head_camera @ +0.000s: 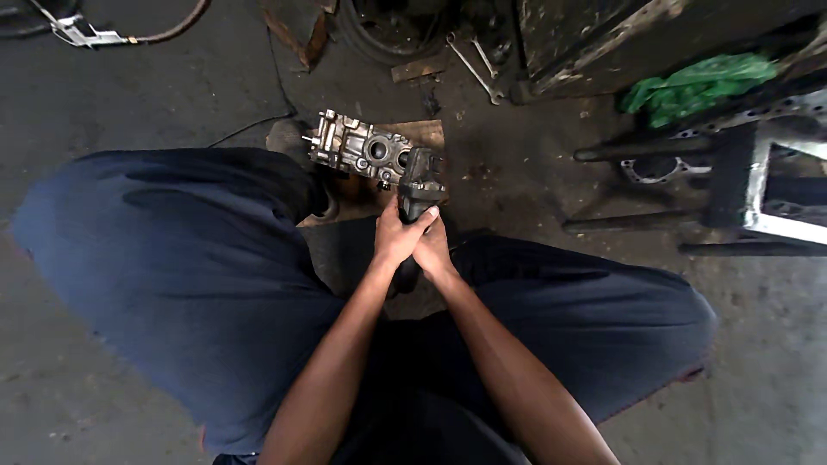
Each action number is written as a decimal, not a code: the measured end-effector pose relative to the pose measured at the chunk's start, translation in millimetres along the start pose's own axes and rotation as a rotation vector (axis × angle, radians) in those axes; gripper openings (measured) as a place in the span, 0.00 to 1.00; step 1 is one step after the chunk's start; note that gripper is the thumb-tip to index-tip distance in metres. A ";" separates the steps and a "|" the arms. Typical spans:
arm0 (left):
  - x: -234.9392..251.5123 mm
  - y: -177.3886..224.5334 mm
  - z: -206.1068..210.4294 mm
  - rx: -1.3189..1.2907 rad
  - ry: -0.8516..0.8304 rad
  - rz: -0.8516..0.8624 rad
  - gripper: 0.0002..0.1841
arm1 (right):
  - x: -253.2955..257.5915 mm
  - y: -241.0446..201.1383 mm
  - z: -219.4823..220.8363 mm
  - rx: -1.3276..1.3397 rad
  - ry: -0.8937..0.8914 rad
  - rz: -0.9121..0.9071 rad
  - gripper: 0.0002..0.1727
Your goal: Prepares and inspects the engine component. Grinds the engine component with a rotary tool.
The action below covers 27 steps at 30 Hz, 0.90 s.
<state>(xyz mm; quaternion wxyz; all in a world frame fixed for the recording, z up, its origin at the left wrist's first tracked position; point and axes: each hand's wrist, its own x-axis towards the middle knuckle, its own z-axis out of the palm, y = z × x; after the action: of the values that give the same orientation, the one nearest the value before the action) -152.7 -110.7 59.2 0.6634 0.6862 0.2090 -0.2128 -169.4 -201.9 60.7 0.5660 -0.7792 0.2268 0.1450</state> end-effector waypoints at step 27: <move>-12.1 19.3 3.2 0.109 -0.014 0.023 0.36 | -9.3 -6.9 -10.6 0.114 -0.001 -0.011 0.27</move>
<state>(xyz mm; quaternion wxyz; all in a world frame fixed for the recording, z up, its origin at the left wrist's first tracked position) -151.7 -114.6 81.9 0.6289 0.7223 0.1843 -0.2210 -174.1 -208.5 74.2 0.6103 -0.7470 0.2300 0.1289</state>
